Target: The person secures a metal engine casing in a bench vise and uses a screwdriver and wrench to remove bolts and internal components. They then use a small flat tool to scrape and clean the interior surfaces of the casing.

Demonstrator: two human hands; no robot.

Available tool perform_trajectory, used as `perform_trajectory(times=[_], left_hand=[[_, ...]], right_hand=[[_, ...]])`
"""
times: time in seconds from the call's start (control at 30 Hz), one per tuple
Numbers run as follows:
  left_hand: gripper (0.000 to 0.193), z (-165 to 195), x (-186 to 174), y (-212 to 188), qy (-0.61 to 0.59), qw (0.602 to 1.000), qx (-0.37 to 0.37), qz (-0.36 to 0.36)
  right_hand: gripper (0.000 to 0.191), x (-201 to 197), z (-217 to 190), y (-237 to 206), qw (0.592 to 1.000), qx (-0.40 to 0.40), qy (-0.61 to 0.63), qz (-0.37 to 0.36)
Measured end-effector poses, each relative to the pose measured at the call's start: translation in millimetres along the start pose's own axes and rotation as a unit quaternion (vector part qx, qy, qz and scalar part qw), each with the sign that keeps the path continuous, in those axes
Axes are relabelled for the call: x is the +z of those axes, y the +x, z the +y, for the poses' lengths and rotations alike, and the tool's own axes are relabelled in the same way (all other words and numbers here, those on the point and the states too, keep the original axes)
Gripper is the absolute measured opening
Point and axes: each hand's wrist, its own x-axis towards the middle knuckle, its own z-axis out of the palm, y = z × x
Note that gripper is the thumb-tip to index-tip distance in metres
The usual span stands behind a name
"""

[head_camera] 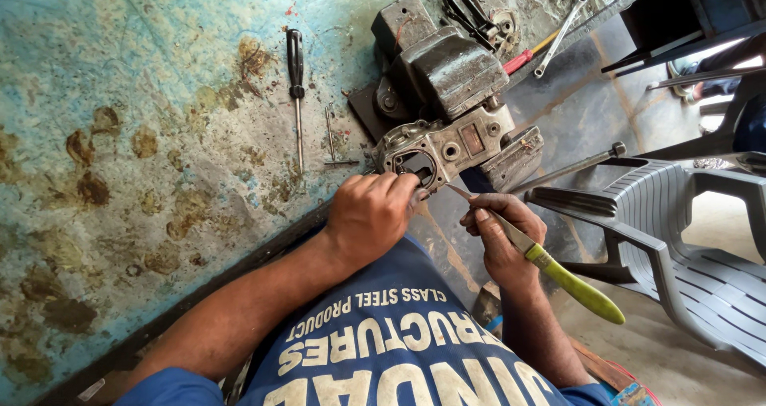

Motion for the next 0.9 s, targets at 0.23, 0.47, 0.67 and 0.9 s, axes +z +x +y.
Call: perform_trajectory(times=[0.23, 0.47, 0.67, 0.9], left_hand=[[0.020, -2, -4, 5, -0.045, 0.998, -0.031, -0.018], [0.017, -3, -12, 3, -0.109, 0.994, -0.027, -0.011], [0.022, -5, -9, 4, -0.133, 0.988, -0.067, -0.035], [0.016, -4, -1, 1, -0.146, 0.986, -0.076, 0.016]], right_hand=[[0.020, -3, 4, -2, 1.000, 0.001, 0.011, -0.004], [0.018, -8, 10, -1, 0.998, -0.011, 0.060, 0.010], [0.017, -21, 20, 8, 0.994, -0.033, 0.096, 0.037], [0.014, -46, 30, 30, 0.988, -0.066, 0.116, 0.077]])
